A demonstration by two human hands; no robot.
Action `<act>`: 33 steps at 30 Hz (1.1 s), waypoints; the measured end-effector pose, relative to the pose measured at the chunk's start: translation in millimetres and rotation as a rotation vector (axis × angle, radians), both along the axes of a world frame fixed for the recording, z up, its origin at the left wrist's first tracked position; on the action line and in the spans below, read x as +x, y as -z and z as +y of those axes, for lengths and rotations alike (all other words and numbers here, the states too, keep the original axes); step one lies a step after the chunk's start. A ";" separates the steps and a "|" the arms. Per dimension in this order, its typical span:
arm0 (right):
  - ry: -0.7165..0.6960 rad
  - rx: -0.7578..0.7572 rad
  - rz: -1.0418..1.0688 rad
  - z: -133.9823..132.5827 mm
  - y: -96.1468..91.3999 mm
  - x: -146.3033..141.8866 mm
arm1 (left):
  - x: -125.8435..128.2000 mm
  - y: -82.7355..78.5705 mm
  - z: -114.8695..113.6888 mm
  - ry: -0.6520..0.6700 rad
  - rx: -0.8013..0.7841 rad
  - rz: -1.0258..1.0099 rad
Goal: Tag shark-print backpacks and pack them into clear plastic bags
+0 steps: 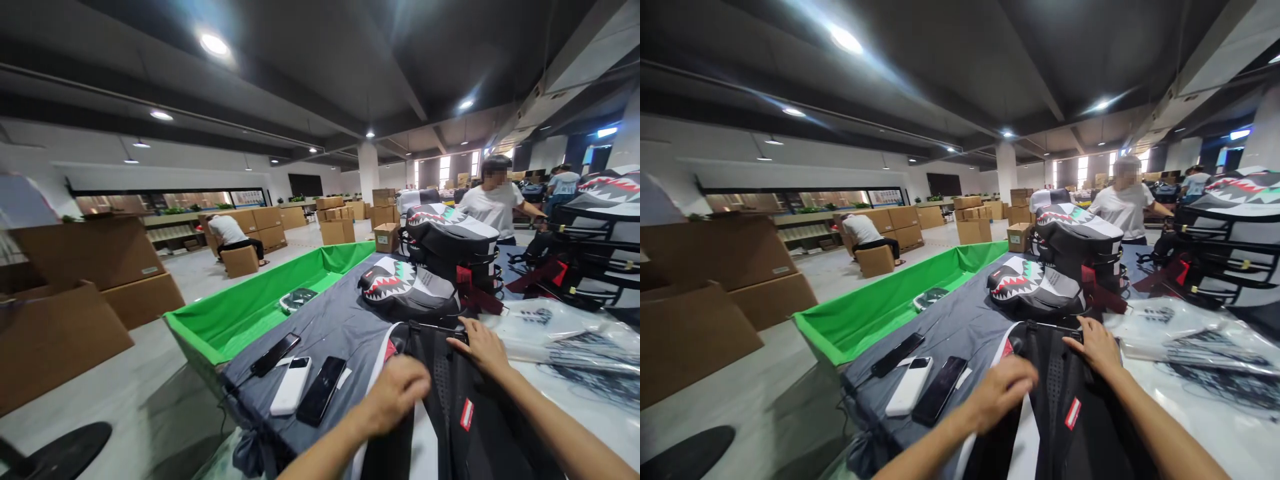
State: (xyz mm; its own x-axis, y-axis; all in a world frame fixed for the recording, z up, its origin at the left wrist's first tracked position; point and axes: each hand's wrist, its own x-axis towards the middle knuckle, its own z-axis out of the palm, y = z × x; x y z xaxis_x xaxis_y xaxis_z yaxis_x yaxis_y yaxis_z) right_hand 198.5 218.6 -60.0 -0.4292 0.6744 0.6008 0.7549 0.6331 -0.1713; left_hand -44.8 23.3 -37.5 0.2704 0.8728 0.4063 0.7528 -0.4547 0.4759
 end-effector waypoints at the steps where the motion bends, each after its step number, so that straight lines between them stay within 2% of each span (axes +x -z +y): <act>1: 0.011 0.034 0.017 0.2 9.6 0.7 | -7.1 -5.7 22.4 -0.085 -0.003 -0.008; 3: -0.005 0.102 0.043 -0.9 25.1 4.0 | -15.7 -11.5 67.2 -0.272 -0.031 0.014; 4: -0.023 0.135 0.054 -1.8 30.7 6.2 | -16.9 -10.7 86.0 -0.309 -0.056 0.039; 6: -0.055 0.192 0.078 -4.7 37.8 10.7 | -14.3 -2.3 110.0 -0.301 -0.075 0.076; 8: -0.076 0.230 0.103 -10.0 41.4 13.5 | -10.0 11.5 114.2 -0.245 -0.047 0.085; 11: -0.104 0.240 0.131 -28.4 44.8 13.0 | -8.5 33.7 93.2 -0.197 0.041 0.068; 15: -0.210 0.190 0.092 -73.7 51.0 14.8 | -12.3 58.0 45.6 -0.224 0.230 0.082; 18: -0.280 0.158 0.036 -103.1 56.7 24.7 | -12.4 66.0 15.5 -0.226 0.220 0.174; 20: -0.287 0.078 -0.021 -108.1 59.5 30.5 | -11.7 64.9 8.9 -0.197 0.144 0.252; 22: -0.252 -0.050 -0.122 -97.1 61.2 30.6 | -11.2 60.8 19.5 -0.169 0.006 0.327; 24: -0.202 -0.152 -0.221 -72.6 62.5 23.0 | -10.2 56.8 46.3 -0.162 -0.137 0.368; 27: -0.152 -0.188 -0.290 -28.8 64.6 3.5 | -6.8 52.0 97.4 -0.211 -0.233 0.359; 29: -0.122 -0.169 -0.314 -7.6 65.9 -7.9 | -3.2 47.5 120.8 -0.266 -0.263 0.344; 31: -0.096 -0.132 -0.330 3.2 67.8 -14.8 | 3.4 42.1 126.0 -0.320 -0.302 0.327; 33: -0.082 -0.093 -0.340 7.0 70.1 -18.7 | 15.0 38.2 113.9 -0.364 -0.331 0.281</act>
